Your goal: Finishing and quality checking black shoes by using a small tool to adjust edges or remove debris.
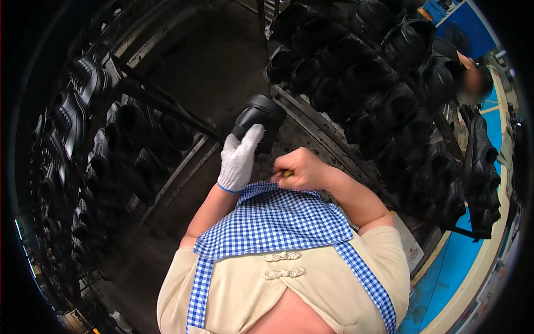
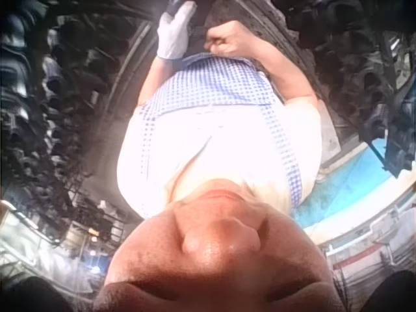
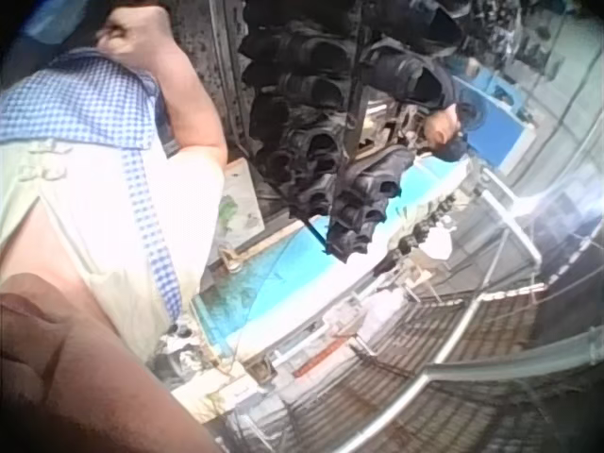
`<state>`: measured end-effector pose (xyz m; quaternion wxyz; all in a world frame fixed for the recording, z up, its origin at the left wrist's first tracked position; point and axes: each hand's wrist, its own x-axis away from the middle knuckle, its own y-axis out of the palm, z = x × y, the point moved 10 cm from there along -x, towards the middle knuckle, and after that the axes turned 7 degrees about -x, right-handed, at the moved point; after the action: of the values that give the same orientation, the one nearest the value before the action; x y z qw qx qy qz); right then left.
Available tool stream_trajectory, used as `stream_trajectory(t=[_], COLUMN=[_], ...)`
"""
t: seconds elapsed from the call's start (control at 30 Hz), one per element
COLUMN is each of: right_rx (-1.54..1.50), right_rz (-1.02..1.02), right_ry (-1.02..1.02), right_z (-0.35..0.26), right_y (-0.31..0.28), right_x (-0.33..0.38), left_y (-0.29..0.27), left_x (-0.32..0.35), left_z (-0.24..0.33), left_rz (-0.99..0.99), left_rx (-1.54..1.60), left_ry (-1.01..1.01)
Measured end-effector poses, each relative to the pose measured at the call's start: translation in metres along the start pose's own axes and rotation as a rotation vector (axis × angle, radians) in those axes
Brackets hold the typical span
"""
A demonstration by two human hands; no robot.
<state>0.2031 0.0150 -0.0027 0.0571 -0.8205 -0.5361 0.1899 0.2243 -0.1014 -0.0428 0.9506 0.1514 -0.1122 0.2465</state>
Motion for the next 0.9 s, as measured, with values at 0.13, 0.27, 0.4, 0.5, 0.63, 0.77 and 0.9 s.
stream_trajectory(t=[0.13, 0.27, 0.4, 0.5, 0.63, 0.77, 0.9], right_rx=[0.017, 0.276, 0.408, 0.077, -0.52, -0.81, -0.846], right_rz=[0.505, 0.603, 0.559, 0.565, 0.516, 0.613, 0.634], right_ry=[0.206, -0.027, -0.022, 0.26, 0.331, 0.496, 0.612], right_z=[0.03, -0.027, -0.05, 0.004, 0.072, 0.095, 0.092], right_y=[-0.067, -0.066, -0.057, -0.066, -0.033, 0.005, 0.019], right_x=[0.031, 0.018, 0.015, 0.03, 0.037, 0.056, 0.062], left_y=[0.0, 0.02, 0.009, 0.033, 0.056, 0.049, -0.011], left_x=[-0.004, 0.017, 0.012, 0.022, 0.041, 0.059, 0.043], left_z=[-0.002, 0.02, 0.012, 0.041, 0.02, 0.028, 0.076], left_rz=[-0.085, -0.126, -0.175, -0.316, -0.619, -0.885, -0.713], left_rx=[0.16, 0.229, 0.08, -0.324, -1.233, -1.443, -0.421], left_ry=[-0.072, -0.111, -0.096, 0.266, 0.642, 0.396, 0.216])
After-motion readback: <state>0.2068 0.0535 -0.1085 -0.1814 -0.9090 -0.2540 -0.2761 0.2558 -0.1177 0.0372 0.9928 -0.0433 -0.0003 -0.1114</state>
